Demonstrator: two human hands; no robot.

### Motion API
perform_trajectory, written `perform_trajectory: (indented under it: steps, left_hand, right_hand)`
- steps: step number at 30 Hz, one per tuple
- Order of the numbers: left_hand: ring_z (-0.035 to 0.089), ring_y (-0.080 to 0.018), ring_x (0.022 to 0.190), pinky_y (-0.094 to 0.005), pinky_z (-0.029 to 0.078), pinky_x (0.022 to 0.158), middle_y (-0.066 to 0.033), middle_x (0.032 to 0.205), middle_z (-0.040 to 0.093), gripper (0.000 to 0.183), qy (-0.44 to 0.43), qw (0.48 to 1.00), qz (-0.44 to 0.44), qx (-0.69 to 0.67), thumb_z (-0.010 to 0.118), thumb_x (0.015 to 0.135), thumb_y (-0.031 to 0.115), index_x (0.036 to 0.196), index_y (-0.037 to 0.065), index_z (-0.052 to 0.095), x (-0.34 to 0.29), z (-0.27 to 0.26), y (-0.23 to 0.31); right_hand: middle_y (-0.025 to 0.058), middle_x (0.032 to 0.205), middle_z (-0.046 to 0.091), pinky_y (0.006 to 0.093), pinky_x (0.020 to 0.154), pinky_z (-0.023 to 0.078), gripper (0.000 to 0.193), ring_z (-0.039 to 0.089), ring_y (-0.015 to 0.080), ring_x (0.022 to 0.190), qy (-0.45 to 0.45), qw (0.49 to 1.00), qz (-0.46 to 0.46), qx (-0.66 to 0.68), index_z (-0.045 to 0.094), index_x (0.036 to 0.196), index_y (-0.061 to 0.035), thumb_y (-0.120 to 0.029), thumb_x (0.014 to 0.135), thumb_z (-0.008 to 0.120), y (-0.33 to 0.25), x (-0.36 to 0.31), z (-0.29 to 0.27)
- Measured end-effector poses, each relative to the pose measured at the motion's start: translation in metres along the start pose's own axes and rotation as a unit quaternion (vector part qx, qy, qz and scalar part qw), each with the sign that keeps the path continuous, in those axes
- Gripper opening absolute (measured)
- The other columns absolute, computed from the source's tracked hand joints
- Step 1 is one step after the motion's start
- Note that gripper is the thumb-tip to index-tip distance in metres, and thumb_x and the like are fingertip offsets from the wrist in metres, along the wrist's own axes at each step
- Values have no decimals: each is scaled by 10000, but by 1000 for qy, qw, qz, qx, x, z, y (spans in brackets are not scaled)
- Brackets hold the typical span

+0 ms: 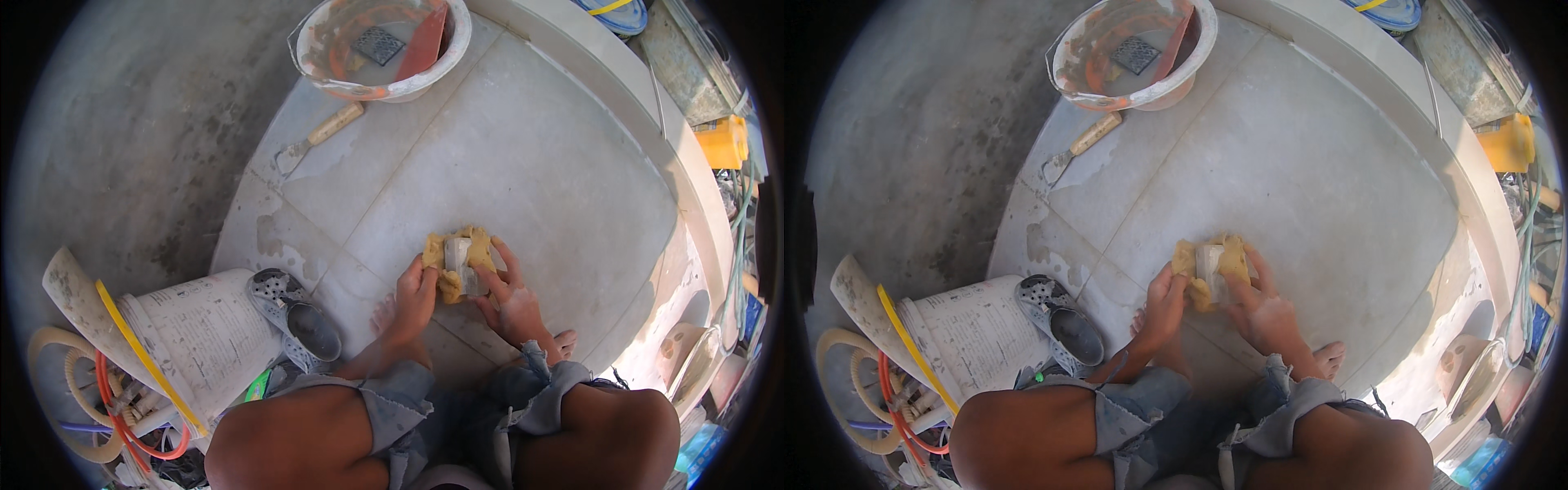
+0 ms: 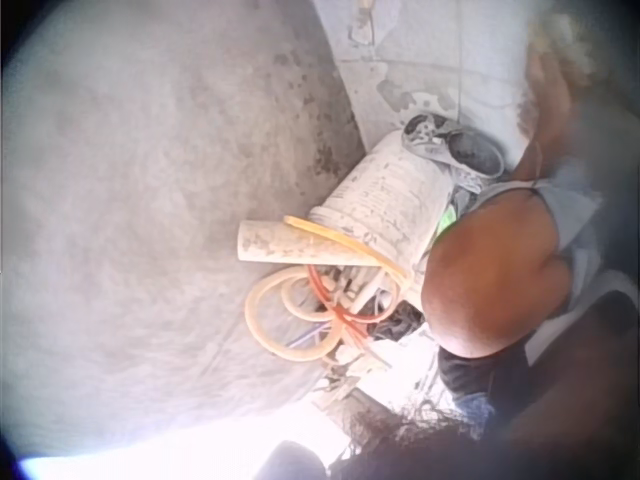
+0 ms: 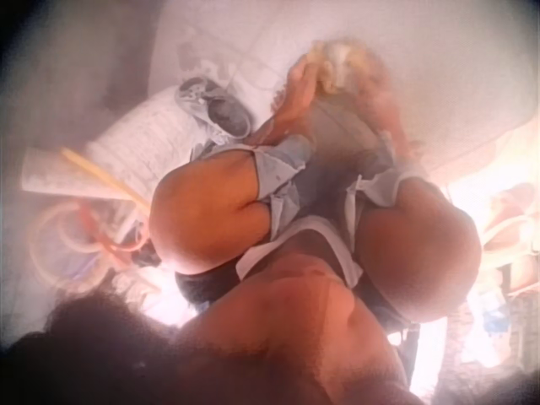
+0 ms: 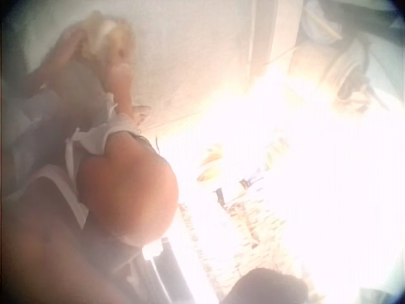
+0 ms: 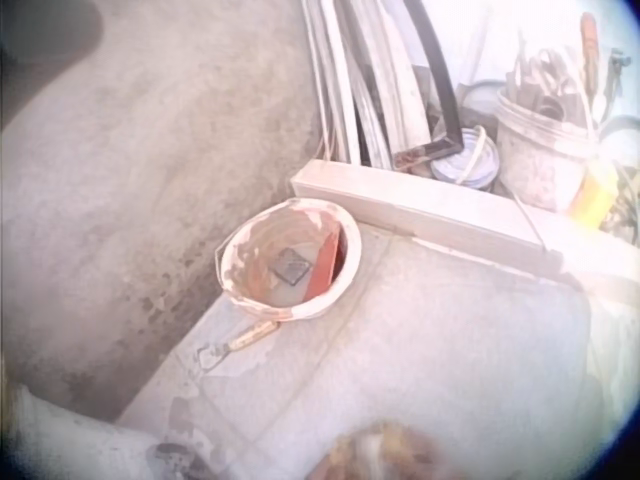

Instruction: The person scrapes grout residue from tiled floor joints using a small hand tool, then wipes the surface with a yellow sponge. They repeatedly dip the sponge into a bucket of water to rinse it and continue cleaning the floor area.

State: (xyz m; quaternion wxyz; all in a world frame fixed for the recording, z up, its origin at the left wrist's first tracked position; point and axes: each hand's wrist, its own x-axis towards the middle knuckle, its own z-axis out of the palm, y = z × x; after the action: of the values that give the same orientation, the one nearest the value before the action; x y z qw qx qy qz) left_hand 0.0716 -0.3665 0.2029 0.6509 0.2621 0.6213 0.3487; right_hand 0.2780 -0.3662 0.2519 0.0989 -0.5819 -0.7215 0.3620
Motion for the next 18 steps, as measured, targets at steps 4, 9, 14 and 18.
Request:
perform_trajectory:
  steps: [4,9,14,18]
  left_hand:
    - [648,-155,1104,-328,523,985,-77,1221,697,360,11,982,-24,-185,490,1084,146,1369,-40,609,8,-4,-6]
    - [615,-257,1300,-405,500,1102,-142,1393,632,447,-45,899,-151,-409,507,1101,228,1465,-33,521,11,-16,-3]
    - [634,-235,1287,-394,509,1106,-142,1349,650,460,-123,927,-146,-322,677,1061,208,1424,-30,523,7,-34,44]
    - [678,-216,1210,-397,552,1059,-138,1296,673,526,-110,968,-88,-206,782,992,132,1414,-44,521,-4,-42,127]
  right_hand:
    - [156,1687,353,460,1037,576,591,594,322,1377,96,962,-23,255,546,1523,-94,-227,987,758,21,-3,1]
    - [93,1643,448,482,1170,457,602,502,264,1464,129,768,88,621,440,1594,-76,-367,1100,625,77,-24,18]
    - [109,1553,551,439,1108,504,653,559,249,1394,203,746,80,630,395,1622,-45,-361,1100,630,72,-6,0]
    - [140,1495,593,381,1055,516,667,597,220,1321,247,852,51,459,425,1605,27,-287,1074,679,84,6,-10]
